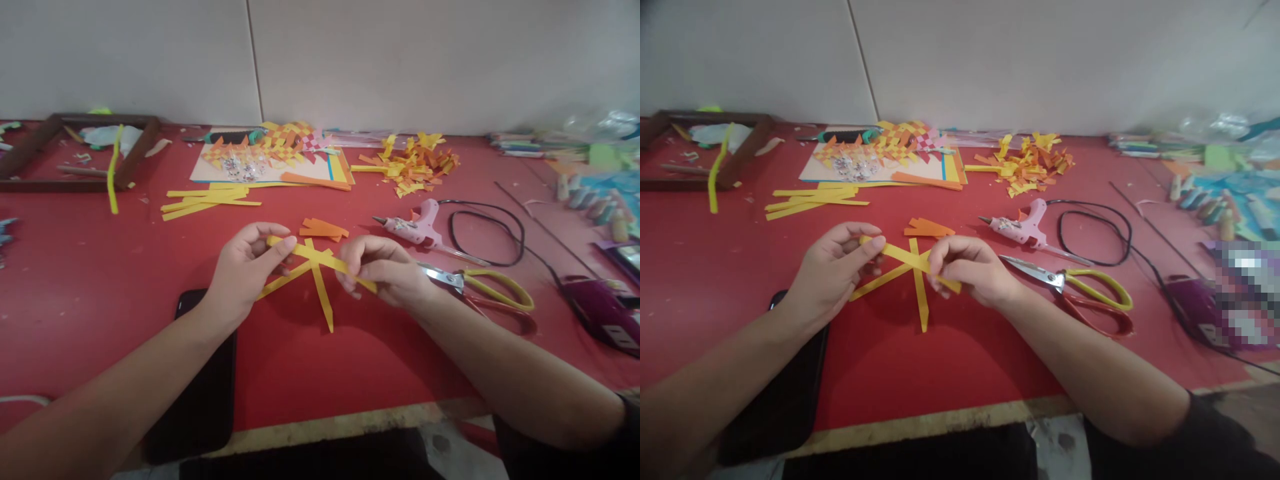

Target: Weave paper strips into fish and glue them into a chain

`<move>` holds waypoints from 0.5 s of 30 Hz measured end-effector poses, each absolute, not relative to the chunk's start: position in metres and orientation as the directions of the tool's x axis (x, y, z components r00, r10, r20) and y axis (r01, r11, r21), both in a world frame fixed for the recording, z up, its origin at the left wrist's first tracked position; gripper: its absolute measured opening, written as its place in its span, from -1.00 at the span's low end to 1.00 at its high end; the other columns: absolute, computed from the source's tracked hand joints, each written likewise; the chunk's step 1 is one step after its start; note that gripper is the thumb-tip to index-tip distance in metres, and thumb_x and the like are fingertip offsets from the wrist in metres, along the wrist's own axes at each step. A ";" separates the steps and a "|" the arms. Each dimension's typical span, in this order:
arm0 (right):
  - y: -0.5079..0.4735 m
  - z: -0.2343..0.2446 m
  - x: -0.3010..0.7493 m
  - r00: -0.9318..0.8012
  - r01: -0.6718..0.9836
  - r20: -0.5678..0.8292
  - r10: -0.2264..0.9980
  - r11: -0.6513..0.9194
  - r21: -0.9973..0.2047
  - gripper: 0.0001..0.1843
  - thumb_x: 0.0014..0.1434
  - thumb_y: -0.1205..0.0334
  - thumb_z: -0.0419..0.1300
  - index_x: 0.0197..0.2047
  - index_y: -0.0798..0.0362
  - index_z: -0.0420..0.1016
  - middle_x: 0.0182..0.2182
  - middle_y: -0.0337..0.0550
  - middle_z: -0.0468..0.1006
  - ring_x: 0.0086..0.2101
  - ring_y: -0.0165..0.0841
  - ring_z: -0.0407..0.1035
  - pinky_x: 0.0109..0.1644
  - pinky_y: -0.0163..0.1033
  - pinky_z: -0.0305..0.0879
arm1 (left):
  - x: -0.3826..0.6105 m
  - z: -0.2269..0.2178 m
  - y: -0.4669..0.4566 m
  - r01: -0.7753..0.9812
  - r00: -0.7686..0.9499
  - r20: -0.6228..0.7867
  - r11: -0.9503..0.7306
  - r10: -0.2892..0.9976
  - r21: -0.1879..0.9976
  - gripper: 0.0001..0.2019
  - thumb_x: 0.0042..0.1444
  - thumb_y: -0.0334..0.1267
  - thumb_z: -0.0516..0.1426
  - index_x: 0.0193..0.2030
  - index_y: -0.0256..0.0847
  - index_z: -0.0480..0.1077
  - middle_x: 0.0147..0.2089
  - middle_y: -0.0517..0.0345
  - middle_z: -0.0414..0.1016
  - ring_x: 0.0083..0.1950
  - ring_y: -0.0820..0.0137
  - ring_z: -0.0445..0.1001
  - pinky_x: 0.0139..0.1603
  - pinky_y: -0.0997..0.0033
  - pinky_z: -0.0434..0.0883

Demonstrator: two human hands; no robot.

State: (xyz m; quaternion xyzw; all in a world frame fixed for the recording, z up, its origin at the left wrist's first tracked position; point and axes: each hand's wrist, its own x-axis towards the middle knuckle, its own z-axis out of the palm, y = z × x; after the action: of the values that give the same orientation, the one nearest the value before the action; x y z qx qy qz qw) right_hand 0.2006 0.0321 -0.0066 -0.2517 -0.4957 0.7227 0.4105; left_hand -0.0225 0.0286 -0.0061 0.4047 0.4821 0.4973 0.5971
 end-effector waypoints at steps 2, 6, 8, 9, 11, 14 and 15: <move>0.030 -0.005 0.203 -0.662 -0.253 0.039 0.749 -0.174 -0.952 -0.89 0.14 0.35 0.27 -0.29 0.10 0.65 -0.38 -0.12 0.68 -0.39 -0.37 0.56 -0.33 -0.29 0.50 | -0.024 -0.006 0.030 -0.213 -0.010 -0.177 0.171 0.984 0.962 -0.64 -0.03 -0.14 0.43 -0.15 -0.15 0.45 -0.45 0.35 0.50 -0.45 0.58 0.49 -0.42 0.66 0.48; 0.022 -0.001 0.200 -0.751 -0.131 -0.064 0.657 -0.243 -0.961 -0.77 0.21 0.34 0.30 -0.05 0.06 0.65 -0.12 -0.05 0.70 -0.13 -0.32 0.61 -0.10 -0.28 0.56 | -0.024 -0.004 0.028 -0.194 -0.003 -0.167 0.164 0.986 0.967 -0.59 0.00 -0.15 0.41 -0.05 -0.13 0.42 -0.47 0.36 0.50 -0.45 0.55 0.49 -0.41 0.64 0.48; 0.018 -0.002 0.197 -0.753 -0.158 -0.087 0.652 -0.308 -0.938 -0.72 0.19 0.30 0.35 0.00 0.06 0.62 -0.13 -0.03 0.70 -0.15 -0.31 0.63 -0.20 -0.32 0.58 | -0.024 -0.002 0.026 -0.178 0.024 -0.137 0.139 0.990 0.974 -0.58 0.00 -0.16 0.42 -0.03 -0.14 0.43 -0.50 0.37 0.47 -0.46 0.54 0.49 -0.42 0.63 0.47; 0.017 -0.003 0.195 -0.749 -0.174 -0.092 0.656 -0.328 -0.928 -0.71 0.19 0.27 0.37 -0.01 0.06 0.62 -0.15 -0.02 0.71 -0.18 -0.30 0.63 -0.28 -0.34 0.58 | -0.023 -0.002 0.025 -0.171 0.034 -0.119 0.123 0.992 0.977 -0.58 -0.01 -0.17 0.42 -0.04 -0.14 0.44 -0.52 0.37 0.47 -0.46 0.54 0.48 -0.42 0.63 0.46; 0.016 -0.005 0.194 -0.732 -0.189 -0.085 0.676 -0.321 -0.928 -0.76 0.19 0.26 0.36 -0.05 0.06 0.64 -0.22 -0.03 0.71 -0.27 -0.31 0.64 -0.43 -0.39 0.54 | -0.022 -0.001 0.024 -0.153 0.053 -0.084 0.091 0.995 0.984 -0.61 -0.02 -0.18 0.43 -0.07 -0.14 0.46 -0.53 0.37 0.48 -0.45 0.53 0.49 -0.42 0.63 0.45; 0.018 -0.006 0.193 -0.661 -0.207 0.039 0.749 -0.132 -0.969 -0.85 0.20 0.34 0.35 -0.14 0.03 0.68 -0.38 -0.15 0.68 -0.48 -0.46 0.55 -0.54 -0.44 0.43 | -0.021 -0.002 0.022 -0.091 0.080 -0.049 0.056 0.996 0.994 -0.73 0.04 -0.13 0.39 -0.18 -0.16 0.50 -0.48 0.29 0.54 -0.45 0.52 0.50 -0.43 0.62 0.45; 0.019 -0.006 0.192 -0.608 -0.205 0.109 0.787 -0.022 -0.979 -0.85 0.18 0.36 0.36 -0.17 0.01 0.69 -0.40 -0.19 0.65 -0.49 -0.50 0.51 -0.50 -0.44 0.43 | -0.021 -0.002 0.022 -0.071 0.083 -0.042 0.048 0.996 0.996 -0.77 0.07 -0.11 0.36 -0.23 -0.16 0.50 -0.46 0.26 0.55 -0.44 0.52 0.50 -0.43 0.61 0.44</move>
State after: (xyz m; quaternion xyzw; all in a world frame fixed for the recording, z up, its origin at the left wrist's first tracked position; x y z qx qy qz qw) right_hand 0.1924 0.0188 -0.0060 -0.2449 -0.5939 0.6716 0.3691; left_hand -0.0212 0.0221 -0.0021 0.4899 0.4721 0.4856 0.5489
